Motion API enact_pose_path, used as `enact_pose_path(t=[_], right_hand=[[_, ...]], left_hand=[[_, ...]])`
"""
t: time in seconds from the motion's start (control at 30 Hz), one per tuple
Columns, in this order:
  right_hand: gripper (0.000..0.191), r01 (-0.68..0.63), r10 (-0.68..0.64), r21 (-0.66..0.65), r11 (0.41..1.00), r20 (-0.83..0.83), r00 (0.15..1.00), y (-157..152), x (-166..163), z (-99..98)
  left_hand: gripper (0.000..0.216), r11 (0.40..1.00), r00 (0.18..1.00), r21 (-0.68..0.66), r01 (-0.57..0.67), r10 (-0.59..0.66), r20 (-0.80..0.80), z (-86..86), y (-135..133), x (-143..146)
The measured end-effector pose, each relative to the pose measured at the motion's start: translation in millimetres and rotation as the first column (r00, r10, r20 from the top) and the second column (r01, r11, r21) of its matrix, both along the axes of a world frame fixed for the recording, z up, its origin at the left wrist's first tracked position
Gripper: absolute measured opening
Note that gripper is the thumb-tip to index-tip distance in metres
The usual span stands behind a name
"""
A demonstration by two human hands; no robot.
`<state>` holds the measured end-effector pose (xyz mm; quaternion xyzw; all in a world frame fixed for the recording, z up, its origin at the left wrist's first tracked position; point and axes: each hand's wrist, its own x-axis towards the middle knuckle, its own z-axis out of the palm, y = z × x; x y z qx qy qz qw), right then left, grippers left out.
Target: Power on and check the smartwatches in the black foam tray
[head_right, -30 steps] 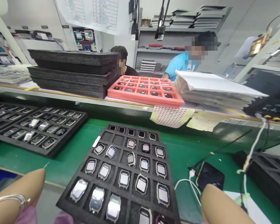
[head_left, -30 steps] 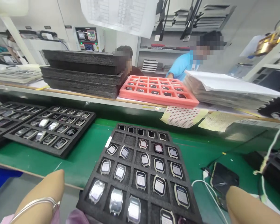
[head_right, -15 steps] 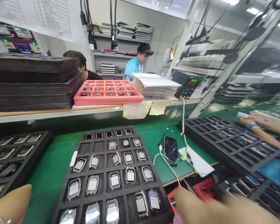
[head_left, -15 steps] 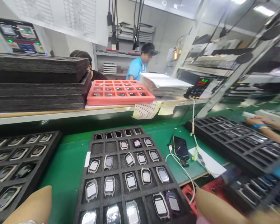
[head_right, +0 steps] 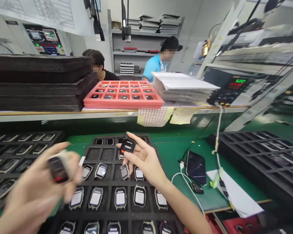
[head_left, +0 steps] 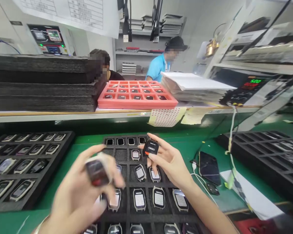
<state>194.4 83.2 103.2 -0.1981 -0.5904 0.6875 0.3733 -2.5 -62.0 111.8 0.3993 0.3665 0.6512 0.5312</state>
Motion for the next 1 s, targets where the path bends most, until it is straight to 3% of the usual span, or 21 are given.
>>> enact_pose_path(t=[0.07, 0.23, 0.6, 0.83, 1.0], right_hand=[[0.064, -0.047, 0.047, 0.014, 0.999, 0.021, 0.999, 4, 1, -2.9], [0.06, -0.06, 0.058, 0.023, 0.998, 0.055, 0.997, 6, 2, -7.6], [0.03, 0.079, -0.089, 0.077, 0.994, 0.134, 0.987, 9, -11, -13.0], [0.047, -0.056, 0.056, -0.001, 0.998, 0.076, 0.995, 12, -8, -10.4], [0.058, -0.12, 0.118, 0.024, 0.992, 0.076, 0.99, 11, -8, -11.9]], left_hand=[[0.067, 1.0, 1.0, 0.013, -0.004, 0.004, 0.014, -1.8, 18, 3], [0.053, 0.998, 0.998, -0.022, 0.056, -0.056, -0.009, -18.8, 56, 12], [0.053, 0.976, 0.976, 0.067, 0.207, -0.211, 0.054, -32.9, 60, 10], [0.043, 0.996, 0.995, -0.01, 0.091, -0.091, 0.045, -32.5, 67, 8], [0.05, 0.996, 0.994, 0.015, 0.091, -0.091, 0.062, -33.2, 69, 3]])
